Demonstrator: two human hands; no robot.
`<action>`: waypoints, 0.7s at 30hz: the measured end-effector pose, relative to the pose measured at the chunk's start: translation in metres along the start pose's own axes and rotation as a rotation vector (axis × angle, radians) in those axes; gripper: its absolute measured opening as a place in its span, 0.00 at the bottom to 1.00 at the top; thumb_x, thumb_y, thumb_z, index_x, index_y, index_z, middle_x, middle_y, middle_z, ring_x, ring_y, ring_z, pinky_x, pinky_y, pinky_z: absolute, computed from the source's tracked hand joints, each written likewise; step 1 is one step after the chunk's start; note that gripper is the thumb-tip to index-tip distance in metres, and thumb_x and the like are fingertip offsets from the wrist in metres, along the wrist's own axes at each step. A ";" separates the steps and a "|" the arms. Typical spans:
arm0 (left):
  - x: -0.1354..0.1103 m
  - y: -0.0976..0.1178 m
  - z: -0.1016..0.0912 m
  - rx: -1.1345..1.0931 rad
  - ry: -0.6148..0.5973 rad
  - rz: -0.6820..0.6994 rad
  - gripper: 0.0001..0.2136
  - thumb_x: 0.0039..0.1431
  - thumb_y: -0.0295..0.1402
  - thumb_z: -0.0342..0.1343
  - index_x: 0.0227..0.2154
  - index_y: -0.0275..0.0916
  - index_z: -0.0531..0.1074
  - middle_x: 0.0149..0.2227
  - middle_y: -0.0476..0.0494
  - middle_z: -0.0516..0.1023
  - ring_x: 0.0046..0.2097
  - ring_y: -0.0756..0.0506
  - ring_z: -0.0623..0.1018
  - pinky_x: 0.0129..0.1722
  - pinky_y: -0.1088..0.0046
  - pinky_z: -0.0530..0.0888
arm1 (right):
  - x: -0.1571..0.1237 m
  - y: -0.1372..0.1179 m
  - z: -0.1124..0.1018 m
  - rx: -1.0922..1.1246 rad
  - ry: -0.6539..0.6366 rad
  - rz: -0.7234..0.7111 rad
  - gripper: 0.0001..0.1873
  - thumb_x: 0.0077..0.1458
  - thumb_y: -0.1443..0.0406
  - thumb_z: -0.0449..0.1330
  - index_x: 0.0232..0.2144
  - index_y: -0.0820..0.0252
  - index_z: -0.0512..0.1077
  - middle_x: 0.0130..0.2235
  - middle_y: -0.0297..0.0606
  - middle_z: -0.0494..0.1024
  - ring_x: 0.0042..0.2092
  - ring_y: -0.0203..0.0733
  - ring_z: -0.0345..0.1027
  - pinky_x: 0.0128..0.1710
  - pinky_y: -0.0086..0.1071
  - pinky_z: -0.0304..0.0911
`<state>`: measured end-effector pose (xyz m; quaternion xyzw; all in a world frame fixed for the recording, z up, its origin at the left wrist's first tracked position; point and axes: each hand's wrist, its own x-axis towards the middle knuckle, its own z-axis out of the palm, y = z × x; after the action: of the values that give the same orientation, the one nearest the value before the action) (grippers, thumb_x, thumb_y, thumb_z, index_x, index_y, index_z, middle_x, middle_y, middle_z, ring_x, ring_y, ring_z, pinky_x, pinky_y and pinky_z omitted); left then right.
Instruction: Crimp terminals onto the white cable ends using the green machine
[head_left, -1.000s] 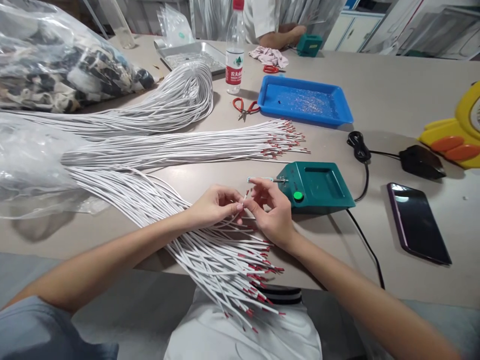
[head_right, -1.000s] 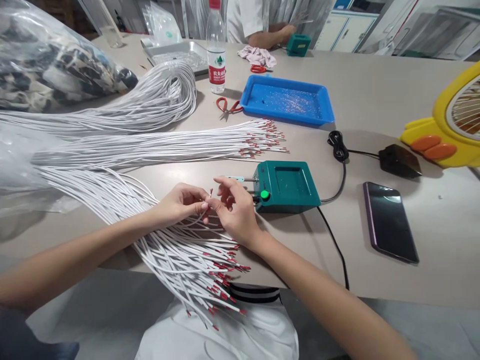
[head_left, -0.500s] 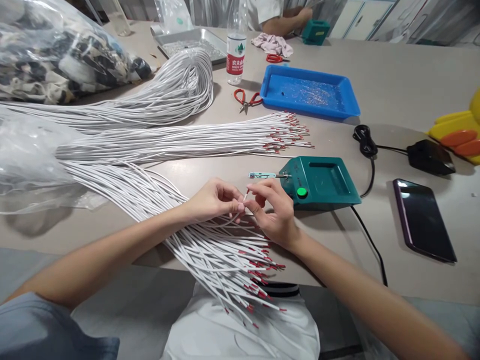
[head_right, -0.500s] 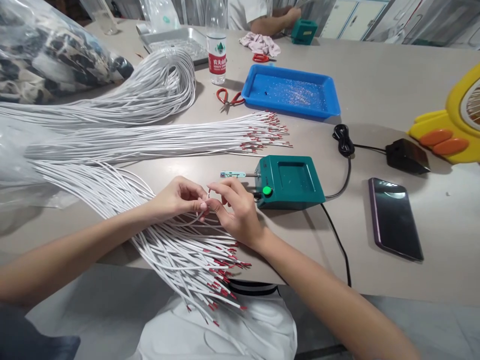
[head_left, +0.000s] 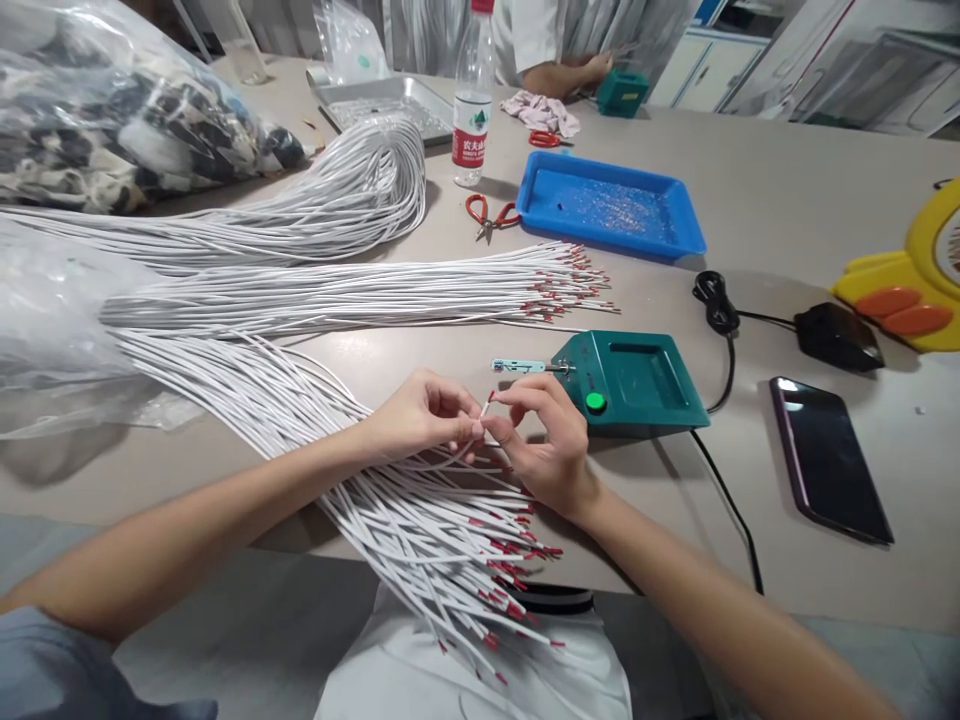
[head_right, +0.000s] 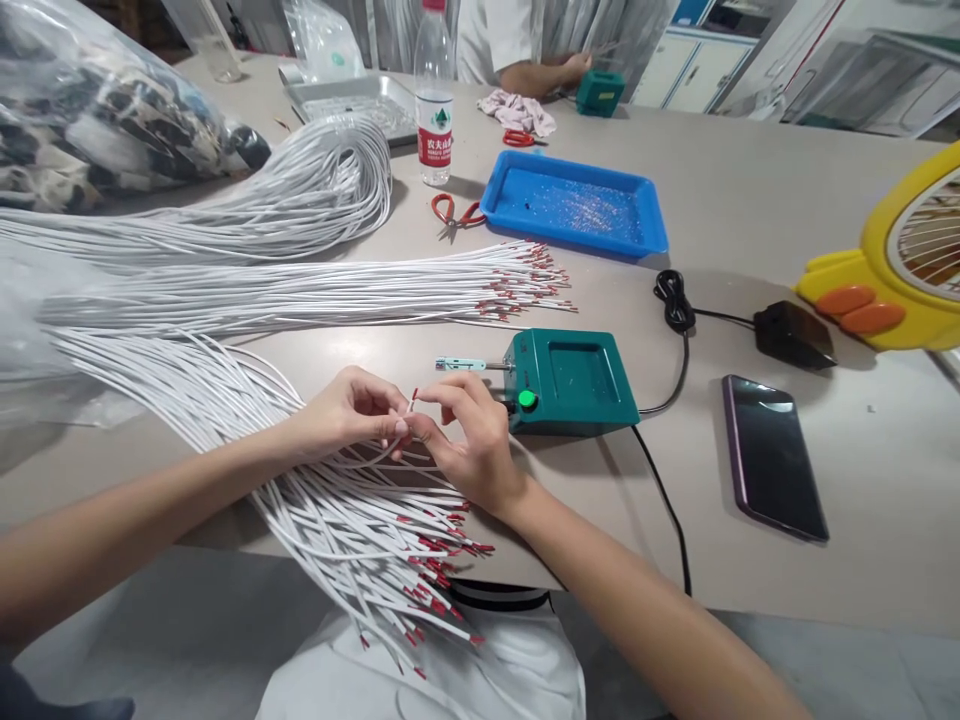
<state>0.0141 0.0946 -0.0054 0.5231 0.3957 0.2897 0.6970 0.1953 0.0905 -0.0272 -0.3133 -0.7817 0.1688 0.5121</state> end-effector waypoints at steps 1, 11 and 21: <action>0.000 0.000 0.000 0.006 -0.001 0.005 0.11 0.45 0.35 0.64 0.24 0.30 0.74 0.18 0.45 0.75 0.22 0.52 0.74 0.23 0.79 0.69 | 0.001 -0.001 0.000 0.014 0.001 0.006 0.09 0.51 0.70 0.61 0.36 0.57 0.68 0.32 0.35 0.70 0.31 0.35 0.63 0.29 0.31 0.63; 0.001 0.000 0.001 0.064 0.054 0.022 0.07 0.44 0.29 0.63 0.22 0.30 0.72 0.18 0.49 0.72 0.21 0.55 0.69 0.21 0.81 0.65 | 0.005 -0.008 -0.004 0.382 -0.081 0.476 0.10 0.57 0.61 0.54 0.38 0.60 0.70 0.36 0.39 0.71 0.33 0.37 0.66 0.31 0.32 0.65; 0.000 0.003 0.007 0.145 0.150 0.041 0.08 0.45 0.30 0.61 0.20 0.29 0.72 0.17 0.51 0.67 0.20 0.56 0.64 0.20 0.81 0.60 | 0.007 -0.009 0.001 0.300 -0.067 0.455 0.05 0.54 0.68 0.56 0.26 0.61 0.68 0.28 0.34 0.71 0.30 0.33 0.66 0.31 0.28 0.63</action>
<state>0.0203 0.0922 -0.0014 0.5571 0.4559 0.3127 0.6196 0.1895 0.0885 -0.0171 -0.3957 -0.6741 0.4035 0.4757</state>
